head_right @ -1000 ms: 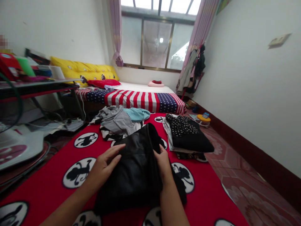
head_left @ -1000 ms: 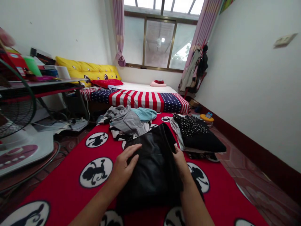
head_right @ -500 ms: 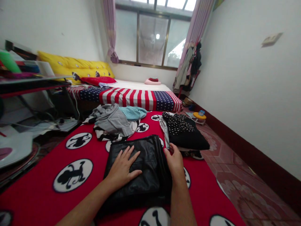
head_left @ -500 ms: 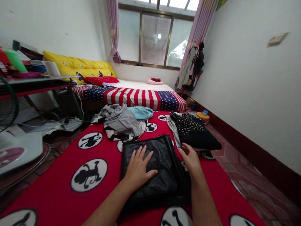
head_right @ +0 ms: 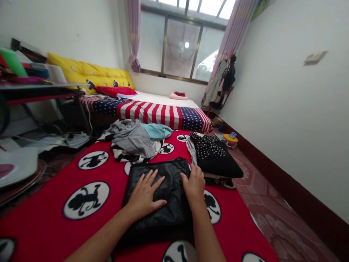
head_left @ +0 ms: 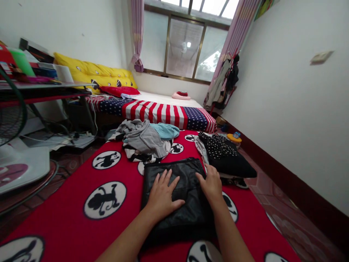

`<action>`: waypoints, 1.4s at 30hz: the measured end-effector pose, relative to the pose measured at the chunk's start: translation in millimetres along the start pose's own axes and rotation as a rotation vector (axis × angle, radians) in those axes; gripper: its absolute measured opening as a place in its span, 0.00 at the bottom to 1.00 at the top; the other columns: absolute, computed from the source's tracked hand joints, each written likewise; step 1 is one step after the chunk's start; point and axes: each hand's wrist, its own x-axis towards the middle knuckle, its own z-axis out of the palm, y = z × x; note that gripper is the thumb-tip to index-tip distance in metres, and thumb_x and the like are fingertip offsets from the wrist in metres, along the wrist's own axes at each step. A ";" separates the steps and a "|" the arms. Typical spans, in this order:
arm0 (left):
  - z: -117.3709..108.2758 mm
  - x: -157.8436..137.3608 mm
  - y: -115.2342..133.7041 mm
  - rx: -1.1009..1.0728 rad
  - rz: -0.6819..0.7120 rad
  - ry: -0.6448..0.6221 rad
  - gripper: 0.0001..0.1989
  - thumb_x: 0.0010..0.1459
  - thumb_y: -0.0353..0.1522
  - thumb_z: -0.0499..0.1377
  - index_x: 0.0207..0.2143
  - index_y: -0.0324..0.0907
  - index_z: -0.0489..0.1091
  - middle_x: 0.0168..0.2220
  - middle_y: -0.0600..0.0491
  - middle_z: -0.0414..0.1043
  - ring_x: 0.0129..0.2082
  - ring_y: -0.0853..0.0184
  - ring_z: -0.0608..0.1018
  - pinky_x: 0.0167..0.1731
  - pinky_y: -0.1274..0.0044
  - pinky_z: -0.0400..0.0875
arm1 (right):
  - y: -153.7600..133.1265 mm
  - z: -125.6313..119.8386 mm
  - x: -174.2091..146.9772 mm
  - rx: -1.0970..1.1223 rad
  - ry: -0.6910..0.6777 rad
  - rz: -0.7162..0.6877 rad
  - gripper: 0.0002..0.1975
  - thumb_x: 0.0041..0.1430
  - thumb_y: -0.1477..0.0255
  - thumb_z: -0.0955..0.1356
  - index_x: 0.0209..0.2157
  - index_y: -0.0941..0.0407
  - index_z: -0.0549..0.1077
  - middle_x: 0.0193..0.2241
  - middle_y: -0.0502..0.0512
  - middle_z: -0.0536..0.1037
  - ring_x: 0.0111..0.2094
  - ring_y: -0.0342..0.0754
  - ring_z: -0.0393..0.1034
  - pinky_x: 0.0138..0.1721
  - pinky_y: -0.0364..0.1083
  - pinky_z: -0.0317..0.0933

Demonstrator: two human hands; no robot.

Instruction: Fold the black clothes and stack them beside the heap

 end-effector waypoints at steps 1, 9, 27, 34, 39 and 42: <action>0.4 0.6 0.2 -0.006 0.000 0.001 0.42 0.48 0.55 0.60 0.63 0.52 0.58 0.68 0.44 0.48 0.68 0.51 0.50 0.64 0.55 0.43 | -7.7 -1.7 3.0 -0.017 0.022 -0.063 0.26 0.57 0.65 0.66 0.56 0.61 0.67 0.57 0.67 0.67 0.58 0.61 0.61 0.56 0.56 0.57; 2.1 1.6 2.2 -0.025 -0.003 0.001 0.42 0.47 0.56 0.60 0.63 0.50 0.59 0.68 0.42 0.47 0.68 0.48 0.49 0.63 0.53 0.43 | -37.5 33.0 12.1 -0.186 -0.353 -0.211 0.28 0.65 0.58 0.58 0.62 0.55 0.61 0.65 0.60 0.58 0.67 0.60 0.45 0.62 0.69 0.35; -9.9 -43.2 -1.8 -0.067 0.136 0.027 0.41 0.47 0.59 0.59 0.62 0.57 0.60 0.68 0.48 0.49 0.67 0.45 0.49 0.62 0.48 0.39 | -18.4 29.9 14.8 -0.230 -0.469 -0.202 0.31 0.66 0.53 0.55 0.66 0.50 0.52 0.68 0.54 0.47 0.69 0.57 0.35 0.63 0.65 0.37; -2.7 -41.1 -2.8 -0.086 0.144 0.075 0.42 0.44 0.56 0.63 0.61 0.57 0.61 0.68 0.50 0.49 0.67 0.45 0.49 0.63 0.50 0.36 | 22.7 -16.1 -45.7 -0.259 -0.396 -0.431 0.30 0.67 0.57 0.56 0.67 0.46 0.46 0.69 0.54 0.46 0.69 0.53 0.34 0.63 0.67 0.36; -5.6 -41.2 -8.2 -0.117 0.171 0.039 0.47 0.40 0.60 0.62 0.62 0.58 0.59 0.69 0.50 0.48 0.67 0.44 0.49 0.62 0.49 0.36 | 46.7 -18.4 -71.1 -0.287 -0.419 -0.428 0.33 0.66 0.55 0.57 0.68 0.47 0.42 0.69 0.54 0.40 0.69 0.54 0.33 0.63 0.66 0.39; -9.9 -40.6 -11.1 -0.132 0.180 0.000 0.50 0.38 0.62 0.61 0.62 0.58 0.58 0.69 0.49 0.47 0.67 0.44 0.48 0.62 0.48 0.37 | 48.0 -16.9 -70.0 -0.284 -0.427 -0.444 0.33 0.66 0.55 0.57 0.68 0.47 0.42 0.69 0.53 0.40 0.69 0.54 0.32 0.63 0.66 0.39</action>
